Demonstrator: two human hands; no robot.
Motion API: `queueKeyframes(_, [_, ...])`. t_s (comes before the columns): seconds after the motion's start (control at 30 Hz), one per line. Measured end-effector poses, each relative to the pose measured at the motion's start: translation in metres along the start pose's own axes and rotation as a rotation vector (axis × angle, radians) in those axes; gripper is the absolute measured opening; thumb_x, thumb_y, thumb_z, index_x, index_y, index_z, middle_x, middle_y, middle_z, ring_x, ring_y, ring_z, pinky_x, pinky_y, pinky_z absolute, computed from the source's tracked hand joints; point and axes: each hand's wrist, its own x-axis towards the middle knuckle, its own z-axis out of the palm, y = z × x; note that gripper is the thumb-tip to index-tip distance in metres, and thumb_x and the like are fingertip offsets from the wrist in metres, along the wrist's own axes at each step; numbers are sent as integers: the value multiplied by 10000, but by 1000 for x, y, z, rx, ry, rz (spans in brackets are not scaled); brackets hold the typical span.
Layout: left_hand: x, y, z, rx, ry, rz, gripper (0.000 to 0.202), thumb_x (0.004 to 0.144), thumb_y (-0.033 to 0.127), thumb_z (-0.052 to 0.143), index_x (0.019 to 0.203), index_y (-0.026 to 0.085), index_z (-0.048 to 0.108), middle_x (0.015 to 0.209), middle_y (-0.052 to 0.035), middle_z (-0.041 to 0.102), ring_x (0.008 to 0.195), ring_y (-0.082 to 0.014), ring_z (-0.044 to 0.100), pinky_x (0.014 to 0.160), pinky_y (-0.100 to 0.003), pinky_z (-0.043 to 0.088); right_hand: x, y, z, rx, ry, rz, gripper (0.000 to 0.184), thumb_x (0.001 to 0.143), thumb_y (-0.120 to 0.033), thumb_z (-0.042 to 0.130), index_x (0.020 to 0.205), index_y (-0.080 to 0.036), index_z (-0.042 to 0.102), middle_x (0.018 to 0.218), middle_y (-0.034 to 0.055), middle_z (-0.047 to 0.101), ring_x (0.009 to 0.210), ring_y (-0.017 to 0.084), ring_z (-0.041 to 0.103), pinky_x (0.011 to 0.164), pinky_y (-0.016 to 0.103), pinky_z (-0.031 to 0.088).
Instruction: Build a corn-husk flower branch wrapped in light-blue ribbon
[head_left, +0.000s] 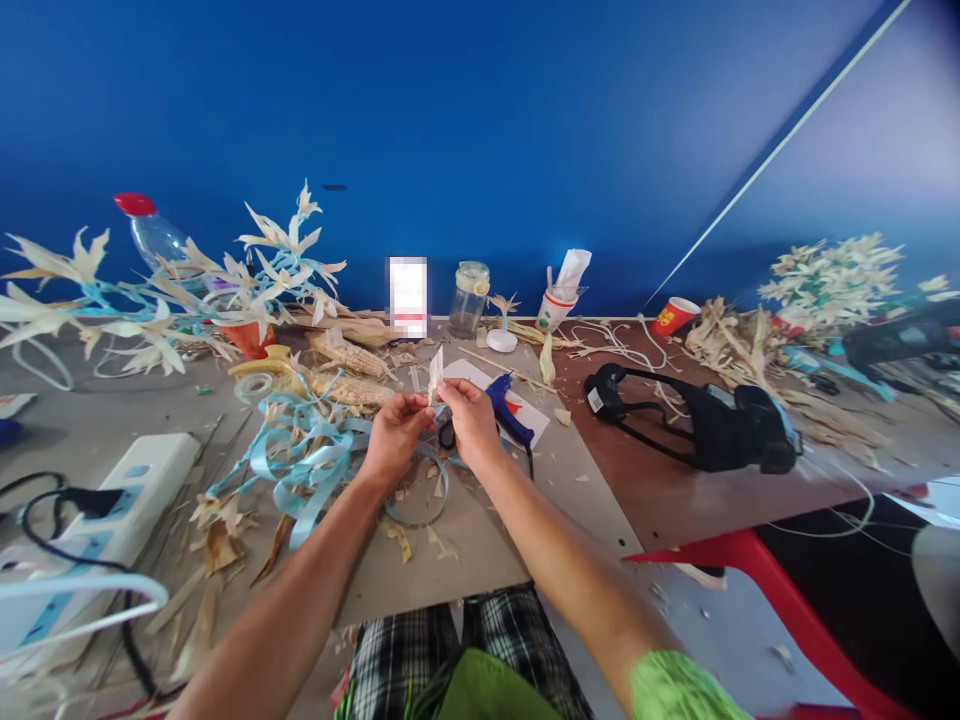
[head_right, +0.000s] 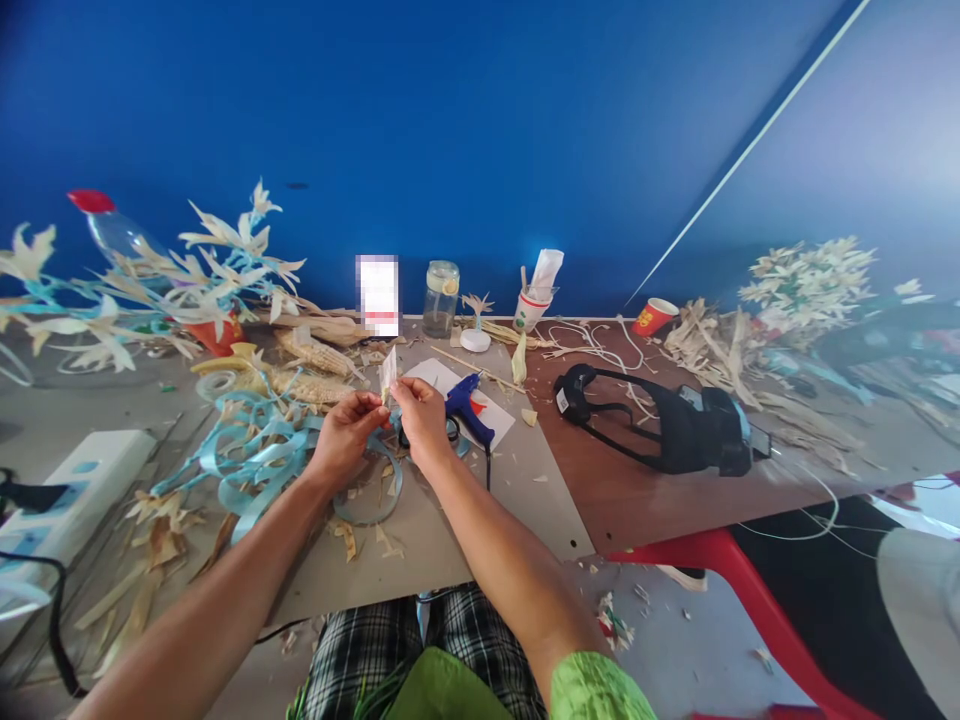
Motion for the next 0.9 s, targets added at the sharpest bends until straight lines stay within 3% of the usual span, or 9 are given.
queueKeyframes(0.17, [-3, 1, 0, -38, -94, -60, 316, 601, 361, 765, 769, 146, 606, 639, 23, 620, 556, -102, 578, 603, -244, 443, -4, -5, 2, -1, -35, 49, 158, 648, -340, 592, 623, -187, 560, 547, -40, 533, 494, 99, 421, 443, 221, 319])
queueKeyframes(0.3, [-3, 1, 0, -55, -95, -98, 332, 587, 385, 775, 758, 138, 633, 662, 1, 651, 576, -116, 594, 632, -256, 452, -3, -2, 1, 20, -32, 78, 145, 641, -331, 591, 639, -190, 557, 533, -49, 520, 478, 98, 414, 433, 223, 311])
queueKeyframes(0.4, [-3, 0, -1, -72, -74, -114, 349, 532, 380, 806, 710, 140, 627, 626, 10, 634, 551, -117, 585, 603, -253, 446, 1, 1, -1, 1, -17, 63, 159, 634, -341, 602, 629, -188, 561, 525, -53, 509, 487, 97, 413, 467, 230, 326])
queueKeyframes(0.57, [0, -2, -3, -132, -62, -99, 311, 569, 335, 797, 752, 145, 632, 685, 10, 643, 589, -108, 598, 634, -241, 452, 4, 4, -3, -36, 39, -3, 190, 632, -365, 625, 632, -177, 595, 569, -41, 540, 565, 105, 452, 584, 244, 374])
queueKeyframes(0.9, [1, -2, -6, -250, -27, -108, 296, 578, 257, 791, 795, 158, 615, 721, 16, 654, 617, -99, 614, 683, -245, 469, -1, 12, -1, -16, 1, -25, 186, 651, -359, 637, 674, -174, 633, 660, -17, 620, 646, 125, 507, 666, 255, 394])
